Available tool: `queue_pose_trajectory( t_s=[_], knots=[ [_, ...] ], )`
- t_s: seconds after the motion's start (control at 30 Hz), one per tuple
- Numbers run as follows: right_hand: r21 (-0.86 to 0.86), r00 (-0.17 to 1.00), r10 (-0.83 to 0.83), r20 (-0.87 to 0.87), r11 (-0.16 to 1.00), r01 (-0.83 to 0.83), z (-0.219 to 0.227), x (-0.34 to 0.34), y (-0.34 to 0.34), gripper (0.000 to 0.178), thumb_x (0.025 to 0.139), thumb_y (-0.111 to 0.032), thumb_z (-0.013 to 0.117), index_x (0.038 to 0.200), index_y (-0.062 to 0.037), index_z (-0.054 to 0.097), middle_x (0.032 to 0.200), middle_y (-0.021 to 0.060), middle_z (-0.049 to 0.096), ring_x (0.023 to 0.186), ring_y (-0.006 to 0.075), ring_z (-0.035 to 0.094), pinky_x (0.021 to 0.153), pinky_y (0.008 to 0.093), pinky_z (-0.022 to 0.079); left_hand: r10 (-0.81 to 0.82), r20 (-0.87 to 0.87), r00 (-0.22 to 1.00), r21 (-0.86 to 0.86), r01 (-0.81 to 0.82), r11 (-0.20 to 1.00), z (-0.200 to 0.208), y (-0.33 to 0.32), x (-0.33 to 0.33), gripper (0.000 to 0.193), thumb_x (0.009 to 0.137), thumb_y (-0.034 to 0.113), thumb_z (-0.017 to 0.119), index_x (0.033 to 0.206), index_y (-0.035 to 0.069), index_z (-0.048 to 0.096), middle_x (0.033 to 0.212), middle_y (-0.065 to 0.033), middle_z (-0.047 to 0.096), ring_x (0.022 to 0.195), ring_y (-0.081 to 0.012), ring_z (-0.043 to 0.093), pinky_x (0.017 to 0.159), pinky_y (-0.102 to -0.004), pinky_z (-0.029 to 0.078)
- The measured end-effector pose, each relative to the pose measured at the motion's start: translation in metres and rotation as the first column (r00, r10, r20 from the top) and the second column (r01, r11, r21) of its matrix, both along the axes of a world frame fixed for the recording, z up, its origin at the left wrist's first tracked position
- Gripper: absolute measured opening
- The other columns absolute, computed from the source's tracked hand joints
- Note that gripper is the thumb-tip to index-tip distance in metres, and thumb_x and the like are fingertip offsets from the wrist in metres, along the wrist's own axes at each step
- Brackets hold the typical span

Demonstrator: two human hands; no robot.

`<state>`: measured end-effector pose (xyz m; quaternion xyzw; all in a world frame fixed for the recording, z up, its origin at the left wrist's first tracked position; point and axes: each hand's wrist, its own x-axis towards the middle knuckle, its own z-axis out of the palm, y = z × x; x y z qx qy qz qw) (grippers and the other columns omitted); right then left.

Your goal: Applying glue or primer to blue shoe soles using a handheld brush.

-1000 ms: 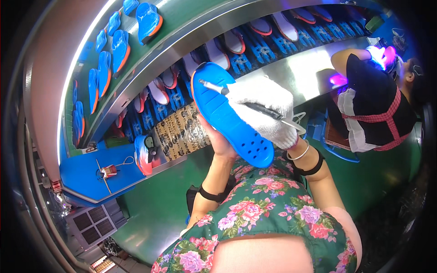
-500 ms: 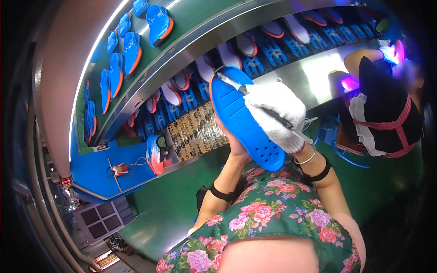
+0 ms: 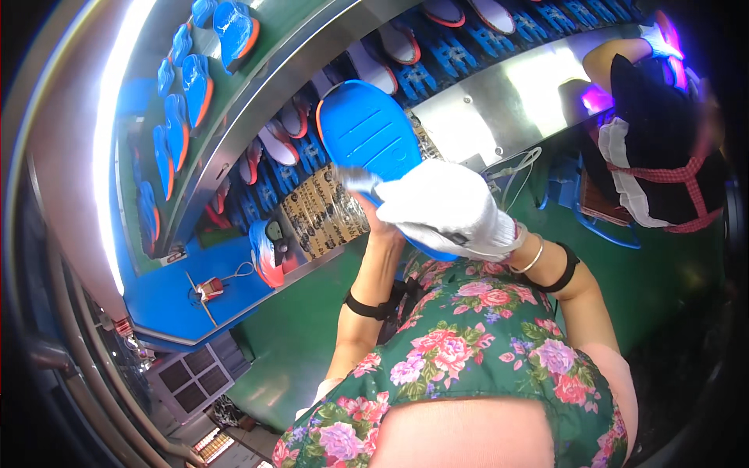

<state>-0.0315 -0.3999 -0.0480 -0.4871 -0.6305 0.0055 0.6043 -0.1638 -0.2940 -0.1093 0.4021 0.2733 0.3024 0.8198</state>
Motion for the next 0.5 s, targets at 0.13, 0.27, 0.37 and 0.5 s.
queue_pose_trajectory(
  t_s=[0.13,0.27,0.37,0.5],
  knots=[
    [-0.088,0.902,-0.018,-0.432,0.996,-0.022,-0.006,0.007,-0.003,0.018,0.078,-0.002,0.08,0.096,-0.0043,0.079,0.102,0.012,0.077,0.094,0.0231,0.073,0.085,0.0361,0.058,-0.048,0.209,0.977,-0.201,0.091,0.975,-0.012,0.012,-0.001,0.093,0.091,0.084,0.037,0.153,0.015,0.037,0.145,-0.0098,0.051,0.131,-0.0281,0.052,0.113,-0.0483,0.042],
    [-0.075,0.995,-0.056,-0.083,0.996,0.049,-0.009,0.006,-0.008,0.028,0.079,-0.003,0.079,0.107,-0.0098,0.078,0.111,0.0112,0.076,0.094,0.0252,0.073,0.085,0.0375,0.057,0.023,0.164,0.986,-0.227,0.015,0.974,-0.02,0.015,-0.003,0.098,0.088,0.087,0.036,0.152,0.013,0.038,0.138,-0.0123,0.056,0.119,-0.03,0.059,0.104,-0.0486,0.049],
    [-0.064,0.977,0.106,-0.183,0.991,-0.119,-0.009,0.009,-0.009,0.022,0.081,-0.009,0.079,0.103,-0.0076,0.077,0.101,0.0077,0.076,0.091,0.0272,0.072,0.08,0.0362,0.057,-0.147,0.29,0.946,-0.175,0.203,0.963,-0.021,0.019,-0.004,0.112,0.08,0.095,0.033,0.147,0.006,0.039,0.124,-0.0203,0.062,0.099,-0.0342,0.068,0.088,-0.0464,0.058],
    [-0.098,0.908,-0.027,-0.419,0.995,-0.015,-0.01,0.009,-0.01,0.021,0.083,-0.007,0.077,0.104,-0.0077,0.078,0.104,0.0107,0.076,0.092,0.027,0.072,0.083,0.037,0.057,0.037,0.017,0.999,-0.166,-0.033,0.986,-0.02,0.033,-0.002,0.114,0.076,0.098,0.037,0.142,0.005,0.043,0.115,-0.021,0.066,0.106,-0.0329,0.067,0.093,-0.0499,0.057]
  ],
)
